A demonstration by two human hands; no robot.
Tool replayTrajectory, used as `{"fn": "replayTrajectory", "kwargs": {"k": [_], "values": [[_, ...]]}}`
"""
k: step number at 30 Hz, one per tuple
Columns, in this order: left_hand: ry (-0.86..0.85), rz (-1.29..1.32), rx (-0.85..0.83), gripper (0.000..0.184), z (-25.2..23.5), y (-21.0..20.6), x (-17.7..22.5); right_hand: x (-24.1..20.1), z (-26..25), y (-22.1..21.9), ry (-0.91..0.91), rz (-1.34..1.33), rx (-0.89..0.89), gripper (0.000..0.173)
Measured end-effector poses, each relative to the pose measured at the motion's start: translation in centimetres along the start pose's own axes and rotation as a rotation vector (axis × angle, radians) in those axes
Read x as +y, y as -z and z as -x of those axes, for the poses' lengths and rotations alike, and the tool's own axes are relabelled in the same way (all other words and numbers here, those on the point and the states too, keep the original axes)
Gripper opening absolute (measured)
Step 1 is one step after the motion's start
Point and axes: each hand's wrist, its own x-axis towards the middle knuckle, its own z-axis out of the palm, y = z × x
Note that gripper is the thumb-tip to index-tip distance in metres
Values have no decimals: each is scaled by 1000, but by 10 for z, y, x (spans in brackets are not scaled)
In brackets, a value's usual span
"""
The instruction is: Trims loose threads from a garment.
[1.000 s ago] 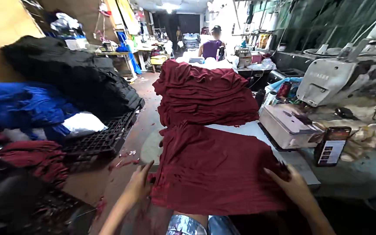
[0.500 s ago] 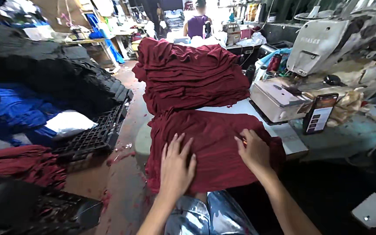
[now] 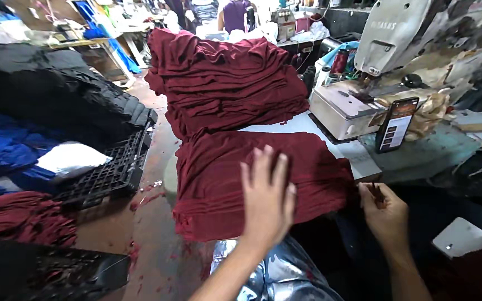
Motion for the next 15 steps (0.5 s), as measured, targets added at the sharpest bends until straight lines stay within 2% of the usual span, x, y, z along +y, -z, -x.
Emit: {"fn": "replayTrajectory", "kwargs": {"k": [2, 3, 5, 6, 7, 8, 10, 12, 15], "values": [[-235, 108, -282, 57, 45, -47, 18, 1, 5, -3, -15, -95, 22, 18], [-330, 163, -484, 54, 70, -55, 22, 5, 4, -2, -33, -128, 40, 17], [-282, 347, -1029, 51, 103, -55, 19, 16, 4, 5, -92, -183, 69, 16], [-221, 415, -1177, 50, 110, -55, 15, 24, 6, 9, -126, -206, 78, 16], [-180, 463, -1161, 45, 111, -52, 13, 31, 7, 11, -163, -230, 78, 16], [-168, 516, -1056, 37, 103, -44, 13, 35, 10, 10, -199, -253, 74, 17], [-185, 627, -709, 26, 75, -20, 20, 39, 20, 7, -228, -272, 69, 17], [-182, 676, -355, 27, 32, 8, 24, 29, 29, -3, -186, -268, 57, 20], [-59, 450, 101, 26, -27, 34, 5, 8, 47, -29, -201, -241, -81, 55]]}}
